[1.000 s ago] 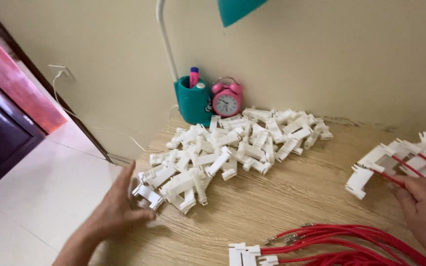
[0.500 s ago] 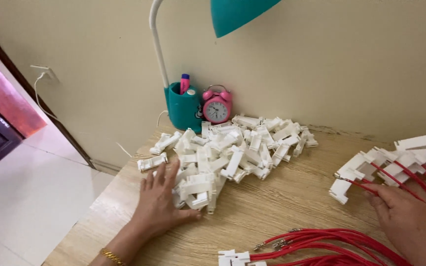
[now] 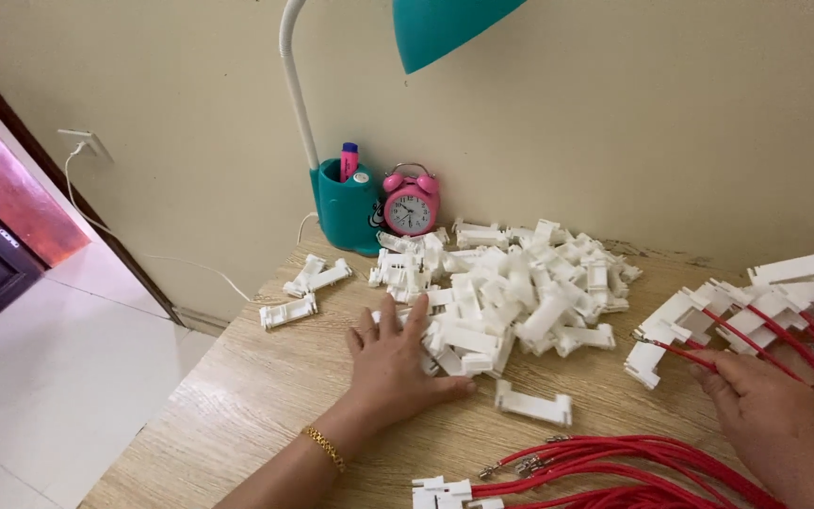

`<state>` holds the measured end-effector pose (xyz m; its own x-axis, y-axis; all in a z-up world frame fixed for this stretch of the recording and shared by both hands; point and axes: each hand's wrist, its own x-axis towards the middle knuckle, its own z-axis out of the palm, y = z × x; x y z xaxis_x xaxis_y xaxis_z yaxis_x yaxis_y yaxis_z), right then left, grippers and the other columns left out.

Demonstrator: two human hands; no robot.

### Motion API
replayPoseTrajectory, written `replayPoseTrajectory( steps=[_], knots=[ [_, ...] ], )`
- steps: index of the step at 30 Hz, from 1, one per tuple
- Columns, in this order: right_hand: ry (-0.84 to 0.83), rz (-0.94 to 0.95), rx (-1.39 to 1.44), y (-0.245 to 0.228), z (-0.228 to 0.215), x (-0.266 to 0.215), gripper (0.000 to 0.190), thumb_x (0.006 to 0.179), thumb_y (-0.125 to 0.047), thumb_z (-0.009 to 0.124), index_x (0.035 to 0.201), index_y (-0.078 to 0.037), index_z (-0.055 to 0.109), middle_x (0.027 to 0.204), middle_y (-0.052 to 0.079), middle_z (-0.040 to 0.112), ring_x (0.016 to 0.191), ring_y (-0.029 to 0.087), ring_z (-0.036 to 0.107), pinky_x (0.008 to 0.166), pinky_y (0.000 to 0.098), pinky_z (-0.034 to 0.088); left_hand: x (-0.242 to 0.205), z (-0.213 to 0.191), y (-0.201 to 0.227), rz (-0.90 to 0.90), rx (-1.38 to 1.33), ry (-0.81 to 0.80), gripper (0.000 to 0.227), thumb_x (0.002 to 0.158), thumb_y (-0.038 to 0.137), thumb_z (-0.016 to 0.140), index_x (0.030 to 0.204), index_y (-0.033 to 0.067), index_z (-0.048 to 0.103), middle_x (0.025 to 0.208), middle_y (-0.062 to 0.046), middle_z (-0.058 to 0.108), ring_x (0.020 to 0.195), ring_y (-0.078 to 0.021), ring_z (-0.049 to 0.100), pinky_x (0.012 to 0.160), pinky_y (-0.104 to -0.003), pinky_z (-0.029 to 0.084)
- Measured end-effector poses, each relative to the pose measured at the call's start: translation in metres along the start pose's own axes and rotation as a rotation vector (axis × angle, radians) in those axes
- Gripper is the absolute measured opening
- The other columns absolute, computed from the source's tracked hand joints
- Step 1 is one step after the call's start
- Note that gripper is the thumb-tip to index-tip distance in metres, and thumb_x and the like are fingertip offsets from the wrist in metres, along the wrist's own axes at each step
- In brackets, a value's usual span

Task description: The person repeatedly picks up white plastic electrical connectors and red wires from a wooden table. They insert the metal ends of the wires into the connectors by hand and place the assembled units back on the table.

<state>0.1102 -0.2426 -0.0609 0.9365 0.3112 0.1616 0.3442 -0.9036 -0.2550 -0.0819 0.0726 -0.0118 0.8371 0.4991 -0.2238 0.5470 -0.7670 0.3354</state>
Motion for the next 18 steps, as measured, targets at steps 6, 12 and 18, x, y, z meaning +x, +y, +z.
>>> replayPoseTrajectory(
  steps=[6,12,18],
  knots=[
    [0.036,-0.038,-0.015,0.005,0.004,0.002,0.033,0.093,-0.041,0.050,0.119,-0.033,0.069,0.123,-0.009,0.070,0.112,0.015,0.066,0.086,0.0342,0.055,0.015,-0.019,-0.038,0.038,-0.044,0.108,0.108,0.066,0.068,0.074,0.149,0.0306,0.015,0.156,-0.014,0.000,0.141,-0.0367,0.002,0.113,-0.057,0.011],
    [0.047,-0.137,0.009,0.001,-0.002,-0.003,0.033,0.089,-0.033,0.054,0.119,-0.030,0.067,0.122,-0.006,0.070,0.111,0.019,0.066,0.093,0.0362,0.051,0.056,-0.047,-0.145,-0.131,0.096,0.417,0.092,0.072,0.066,0.067,0.145,0.0209,0.034,0.151,-0.016,0.028,0.137,-0.0353,0.027,0.107,-0.052,0.030],
    [-0.034,0.042,0.067,-0.037,-0.038,-0.018,0.047,0.081,-0.048,0.062,0.125,-0.030,0.061,0.101,-0.002,0.071,0.090,0.023,0.070,0.081,0.0382,0.050,0.072,-0.027,-0.166,-0.200,-0.028,0.299,0.099,0.075,0.069,0.053,0.152,0.0175,0.019,0.155,-0.016,0.024,0.144,-0.0319,0.020,0.114,-0.051,0.019]
  ],
)
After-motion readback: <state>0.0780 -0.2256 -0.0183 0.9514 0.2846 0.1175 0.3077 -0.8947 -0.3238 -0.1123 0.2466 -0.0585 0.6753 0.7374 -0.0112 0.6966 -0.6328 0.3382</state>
